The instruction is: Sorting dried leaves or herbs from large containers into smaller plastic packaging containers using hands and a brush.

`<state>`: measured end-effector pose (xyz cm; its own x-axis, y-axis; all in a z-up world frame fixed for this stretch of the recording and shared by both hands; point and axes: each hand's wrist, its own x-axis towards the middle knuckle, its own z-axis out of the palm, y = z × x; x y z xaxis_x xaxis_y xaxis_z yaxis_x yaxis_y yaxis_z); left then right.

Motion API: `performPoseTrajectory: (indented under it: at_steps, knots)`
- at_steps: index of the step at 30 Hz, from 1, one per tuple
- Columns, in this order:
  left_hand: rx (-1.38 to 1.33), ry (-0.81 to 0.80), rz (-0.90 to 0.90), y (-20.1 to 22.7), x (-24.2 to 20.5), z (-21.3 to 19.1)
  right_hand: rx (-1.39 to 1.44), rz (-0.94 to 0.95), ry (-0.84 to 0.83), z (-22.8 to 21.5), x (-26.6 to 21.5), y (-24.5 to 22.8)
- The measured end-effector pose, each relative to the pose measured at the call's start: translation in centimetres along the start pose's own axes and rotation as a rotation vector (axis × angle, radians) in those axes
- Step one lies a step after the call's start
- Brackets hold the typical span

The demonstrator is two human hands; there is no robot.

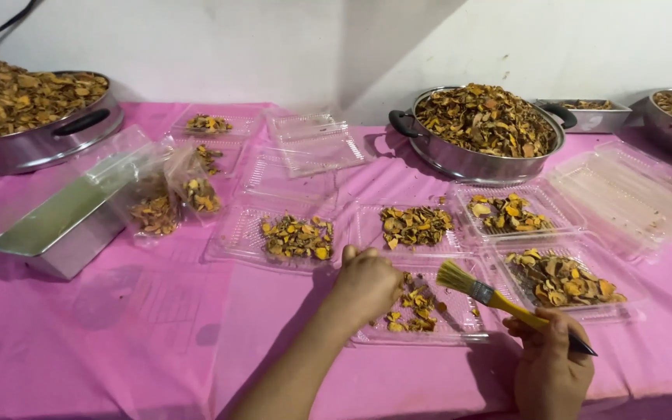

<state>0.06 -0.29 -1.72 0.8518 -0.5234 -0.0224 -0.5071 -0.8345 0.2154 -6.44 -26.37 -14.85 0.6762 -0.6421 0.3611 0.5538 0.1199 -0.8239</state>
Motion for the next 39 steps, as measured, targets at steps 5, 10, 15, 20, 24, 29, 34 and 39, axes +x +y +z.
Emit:
performPoseTrajectory:
  at_steps: [5,10,15,20,24,29,34,39]
  knots:
    - [-0.277,0.109,-0.006,-1.1,0.7,0.0,-0.228,-0.199,-0.1,1.7,-1.7,-2.6]
    - [-0.804,0.196,-0.097,-0.6,-0.3,-1.5,-0.322,-0.412,-0.066,4.0,-3.8,-4.4]
    - [-0.93,0.246,-0.14,-0.7,-0.1,-1.6,-0.35,-0.38,-0.208,6.4,-5.0,-6.8]
    - [-0.93,0.328,-0.12,-1.4,0.8,-0.8,-0.339,-0.452,-0.133,6.7,-4.9,-7.0]
    - [-0.957,0.28,-0.158,-0.6,0.0,-1.8,-0.536,-0.408,-0.231,6.6,-4.6,-7.9]
    - [-0.944,0.208,-0.243,-0.1,-0.4,-2.2,-0.451,-0.489,-0.182,7.1,-4.8,-9.6]
    - [-1.011,0.383,-0.114,-1.5,1.2,-0.3,-0.642,-0.135,-0.132,5.7,-4.2,-7.4]
    - [-1.064,0.242,-0.218,-0.2,-1.1,-2.7,-0.53,-0.434,-0.155,7.5,-5.0,-8.1]
